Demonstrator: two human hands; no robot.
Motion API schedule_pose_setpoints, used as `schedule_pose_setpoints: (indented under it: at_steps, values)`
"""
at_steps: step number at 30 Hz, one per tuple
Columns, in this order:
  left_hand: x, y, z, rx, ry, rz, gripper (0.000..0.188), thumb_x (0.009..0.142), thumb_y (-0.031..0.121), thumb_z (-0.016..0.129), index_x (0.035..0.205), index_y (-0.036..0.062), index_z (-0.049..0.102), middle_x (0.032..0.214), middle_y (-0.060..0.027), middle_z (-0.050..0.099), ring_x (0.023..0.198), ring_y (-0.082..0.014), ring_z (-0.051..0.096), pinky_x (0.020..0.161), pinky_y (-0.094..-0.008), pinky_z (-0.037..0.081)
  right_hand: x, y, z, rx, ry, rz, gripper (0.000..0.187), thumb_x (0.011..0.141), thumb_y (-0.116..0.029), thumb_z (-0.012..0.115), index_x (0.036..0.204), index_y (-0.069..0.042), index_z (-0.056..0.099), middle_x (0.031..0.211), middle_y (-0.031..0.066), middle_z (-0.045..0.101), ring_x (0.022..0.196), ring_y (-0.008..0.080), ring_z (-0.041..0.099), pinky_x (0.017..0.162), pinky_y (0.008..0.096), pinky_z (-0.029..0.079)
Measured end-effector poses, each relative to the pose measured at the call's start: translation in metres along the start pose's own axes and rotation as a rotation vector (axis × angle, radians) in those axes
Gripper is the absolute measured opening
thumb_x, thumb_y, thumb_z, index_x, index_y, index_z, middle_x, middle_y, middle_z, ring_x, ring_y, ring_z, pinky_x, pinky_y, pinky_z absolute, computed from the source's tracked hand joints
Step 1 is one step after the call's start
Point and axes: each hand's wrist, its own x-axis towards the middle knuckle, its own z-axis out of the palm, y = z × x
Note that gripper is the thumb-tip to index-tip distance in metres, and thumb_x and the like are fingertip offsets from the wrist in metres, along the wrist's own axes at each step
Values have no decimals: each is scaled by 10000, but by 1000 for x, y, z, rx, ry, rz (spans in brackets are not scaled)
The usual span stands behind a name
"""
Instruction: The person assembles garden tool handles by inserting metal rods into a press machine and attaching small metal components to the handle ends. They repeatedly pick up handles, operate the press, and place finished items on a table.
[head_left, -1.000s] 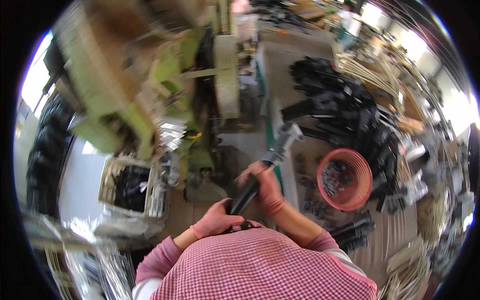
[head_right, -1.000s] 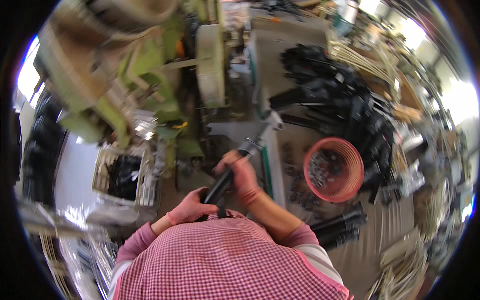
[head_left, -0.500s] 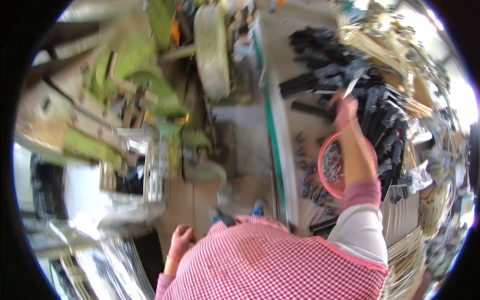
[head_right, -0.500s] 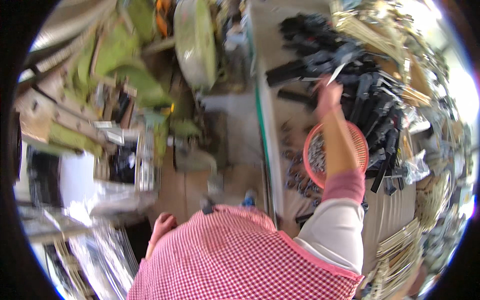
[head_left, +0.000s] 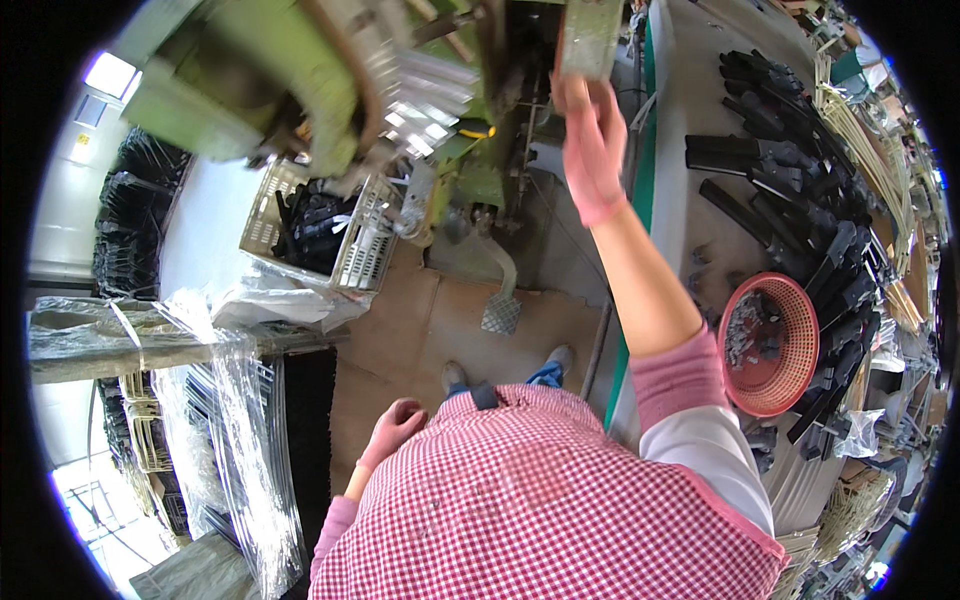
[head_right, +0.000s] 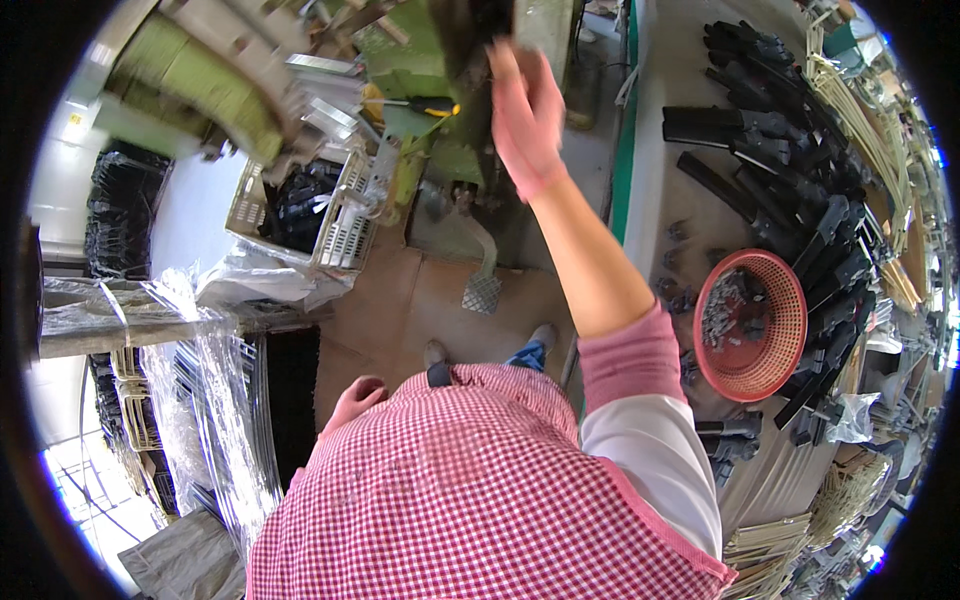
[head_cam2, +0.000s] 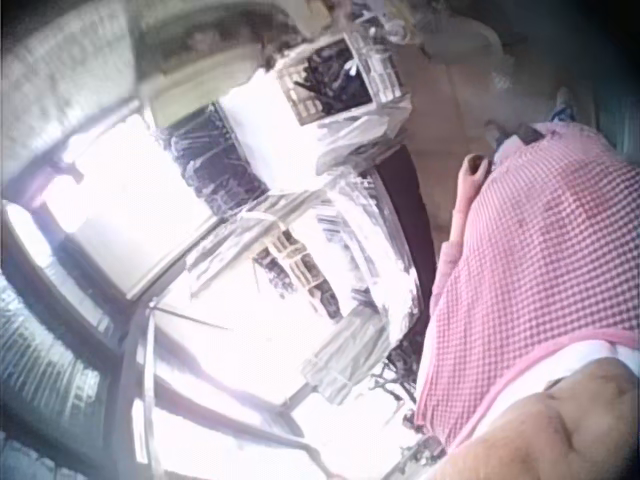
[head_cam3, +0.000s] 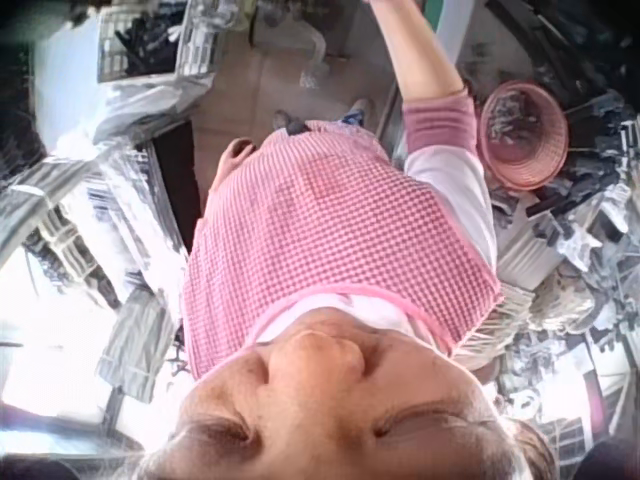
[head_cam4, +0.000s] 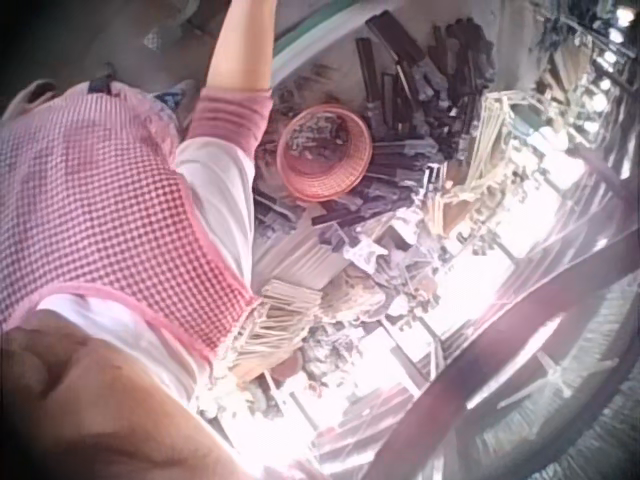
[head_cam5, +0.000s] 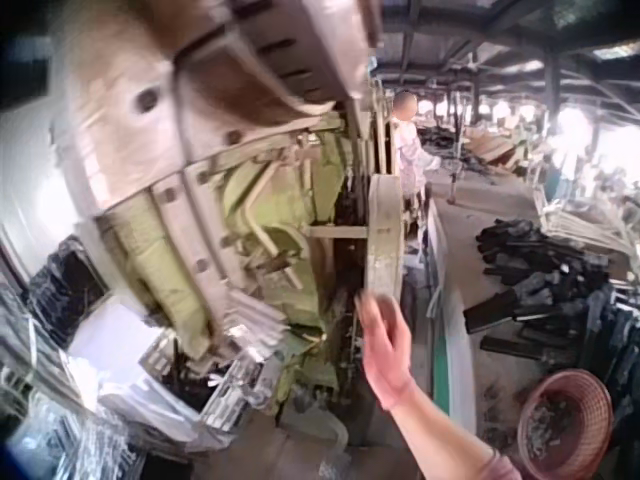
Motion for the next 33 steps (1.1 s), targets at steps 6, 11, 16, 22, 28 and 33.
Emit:
schedule_pose_setpoints:
  at_steps: [6,11,16,22,28,33]
  values:
    - [-4,-6,-49,-24,22,109,415,908,237,700,1214,-17,582,1066,-141,698,966,-189,673,872,-306,528,80,24,123,244,-37,37,346,1022,-342,511,1152,-32,594,1112,76,636,1062,221,583,964,335,421]
    - [-25,-66,-94,-139,190,-33,391,912,215,680,1206,-28,593,1100,-136,682,1018,-178,642,905,-303,510,105,48,121,102,94,92,311,1015,-325,520,1112,-39,596,1046,65,628,985,200,575,895,319,422]
    - [-18,-115,-130,-443,165,-209,313,930,175,657,1163,-28,604,1055,-93,673,954,-144,629,836,-268,519,121,56,106,-48,179,116,279,1007,-309,529,1073,-46,598,979,54,619,907,180,568,825,304,422]
    - [7,-130,-154,-177,79,-91,324,900,189,676,1131,-29,615,965,-82,687,877,-134,629,771,-265,515,104,47,97,-121,220,142,243,998,-289,540,1025,-55,601,899,41,610,813,155,559,742,285,422]
    - [16,-149,-160,-277,-12,-144,309,911,167,662,1139,-33,605,915,-67,672,759,-105,609,679,-251,511,65,37,78,-89,218,200,212,989,-269,551,978,-63,603,820,28,600,720,130,550,659,267,423]
    - [7,-162,-164,-229,-32,-160,322,903,176,659,1145,-30,606,906,-65,664,751,-103,610,648,-262,520,-105,55,26,-564,210,655,263,939,-324,562,940,-79,657,825,70,671,764,215,645,743,361,527]
